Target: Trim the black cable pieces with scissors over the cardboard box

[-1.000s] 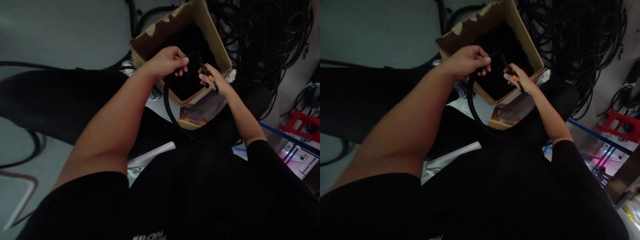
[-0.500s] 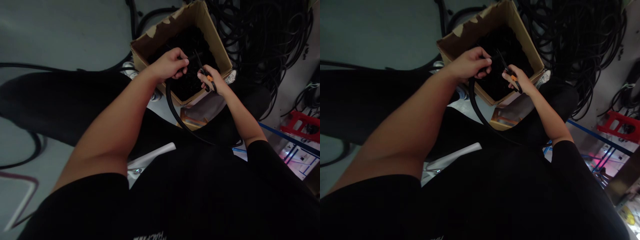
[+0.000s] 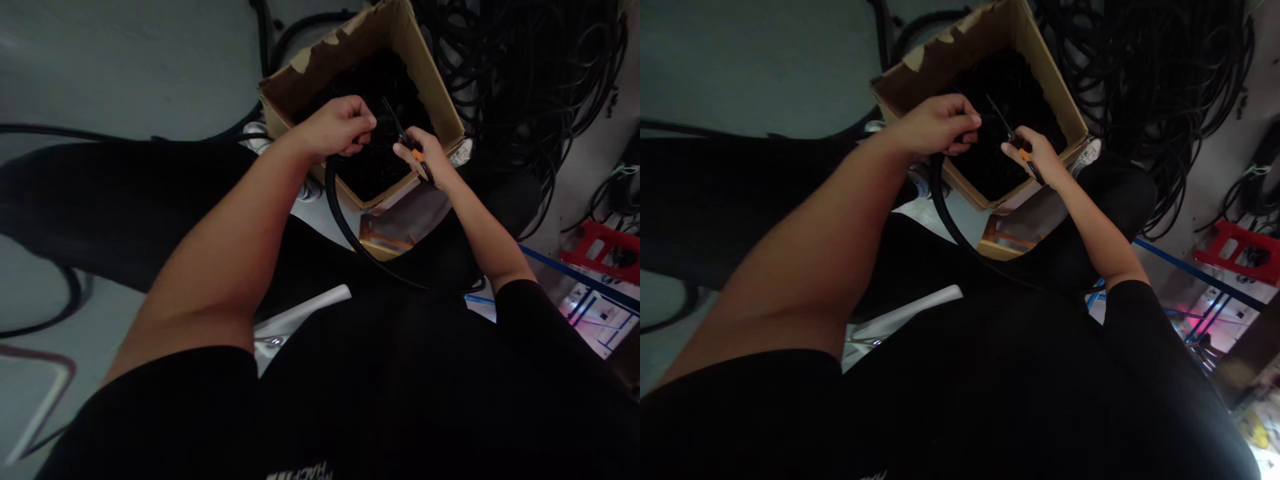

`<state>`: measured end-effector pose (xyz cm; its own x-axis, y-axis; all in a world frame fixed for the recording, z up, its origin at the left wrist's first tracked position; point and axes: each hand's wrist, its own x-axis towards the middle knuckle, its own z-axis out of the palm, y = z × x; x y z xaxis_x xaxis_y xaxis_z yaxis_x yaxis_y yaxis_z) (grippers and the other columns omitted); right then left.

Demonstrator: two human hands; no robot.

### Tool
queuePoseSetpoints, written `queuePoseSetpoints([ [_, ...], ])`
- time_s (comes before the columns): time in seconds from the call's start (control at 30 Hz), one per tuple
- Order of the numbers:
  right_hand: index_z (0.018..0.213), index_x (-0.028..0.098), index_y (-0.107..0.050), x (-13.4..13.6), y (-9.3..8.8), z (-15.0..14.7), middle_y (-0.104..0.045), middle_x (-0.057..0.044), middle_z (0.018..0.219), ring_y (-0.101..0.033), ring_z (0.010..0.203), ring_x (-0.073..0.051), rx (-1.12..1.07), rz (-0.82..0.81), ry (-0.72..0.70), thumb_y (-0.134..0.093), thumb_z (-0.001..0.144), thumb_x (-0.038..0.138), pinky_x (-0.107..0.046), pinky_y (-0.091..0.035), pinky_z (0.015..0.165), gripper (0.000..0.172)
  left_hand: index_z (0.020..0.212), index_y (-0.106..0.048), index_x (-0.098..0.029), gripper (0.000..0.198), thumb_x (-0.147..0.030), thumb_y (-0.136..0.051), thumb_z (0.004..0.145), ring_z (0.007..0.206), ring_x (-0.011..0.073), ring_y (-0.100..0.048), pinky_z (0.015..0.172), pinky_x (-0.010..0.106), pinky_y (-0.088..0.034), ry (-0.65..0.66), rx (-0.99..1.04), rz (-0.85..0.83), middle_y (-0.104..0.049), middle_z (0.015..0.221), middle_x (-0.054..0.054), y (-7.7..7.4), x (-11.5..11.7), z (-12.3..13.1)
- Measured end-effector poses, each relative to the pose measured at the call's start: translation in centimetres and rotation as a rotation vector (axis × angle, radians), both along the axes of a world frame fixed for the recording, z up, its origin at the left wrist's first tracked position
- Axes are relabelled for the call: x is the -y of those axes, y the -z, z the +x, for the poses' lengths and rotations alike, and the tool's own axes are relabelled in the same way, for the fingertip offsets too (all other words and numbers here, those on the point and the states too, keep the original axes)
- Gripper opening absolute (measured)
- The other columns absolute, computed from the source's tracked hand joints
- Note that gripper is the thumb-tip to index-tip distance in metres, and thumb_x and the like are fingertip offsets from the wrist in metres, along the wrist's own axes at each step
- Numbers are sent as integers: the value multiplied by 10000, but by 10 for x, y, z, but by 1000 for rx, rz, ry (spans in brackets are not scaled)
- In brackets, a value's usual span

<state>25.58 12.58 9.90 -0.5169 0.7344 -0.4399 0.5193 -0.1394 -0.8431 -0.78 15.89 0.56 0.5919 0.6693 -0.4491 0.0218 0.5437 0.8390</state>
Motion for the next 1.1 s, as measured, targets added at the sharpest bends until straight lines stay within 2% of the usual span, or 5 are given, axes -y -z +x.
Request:
queuePoseSetpoints([
  [0.17,1425,230,-713,-7,6,2,-702,-33,1169,-743,1130,-250,11,68,-16,-807,1251,745,-438,-733,1079,551,1055,-602,-303,428,-503,-961,1173,579,151,-401,528,288,-228,88,54,-27,-478,669,-83,-4,2,3],
  [0.4,1209,228,-669,5,69,32,-554,3,996,-667,1008,-226,76,168,43,-763,1235,831,-446,-696,1054,610,1039,-663,-307,376,-530,-904,1222,654,212,-370,533,324,-293,92,99,-92,-346,614,-69,-43,2,4],
  [0.6,1171,248,-634,4,71,31,-583,17,967,-669,929,-197,16,153,28,-763,1192,946,-380,-685,917,710,1117,-754,-229,309,-473,-870,1269,586,153,-301,527,299,-193,211,4,-146,-465,690,-48,-29,2,-3],
  [0.83,1178,243,-616,8,78,29,-568,67,844,-605,744,-109,12,32,199,-693,1244,930,-271,-541,690,695,1119,-647,-275,248,-355,-810,1288,656,173,-382,568,296,-292,49,-4,-88,-606,728,-60,-28,-2,-7],
  [1.1,1382,256,-617,13,85,25,-758,-59,1227,-820,1061,-216,-43,4,28,-718,1274,869,-415,-766,1031,631,1052,-625,-282,332,-101,-714,1316,690,138,-611,620,263,-429,-46,-136,5,-853,913,-15,-39,0,5],
])
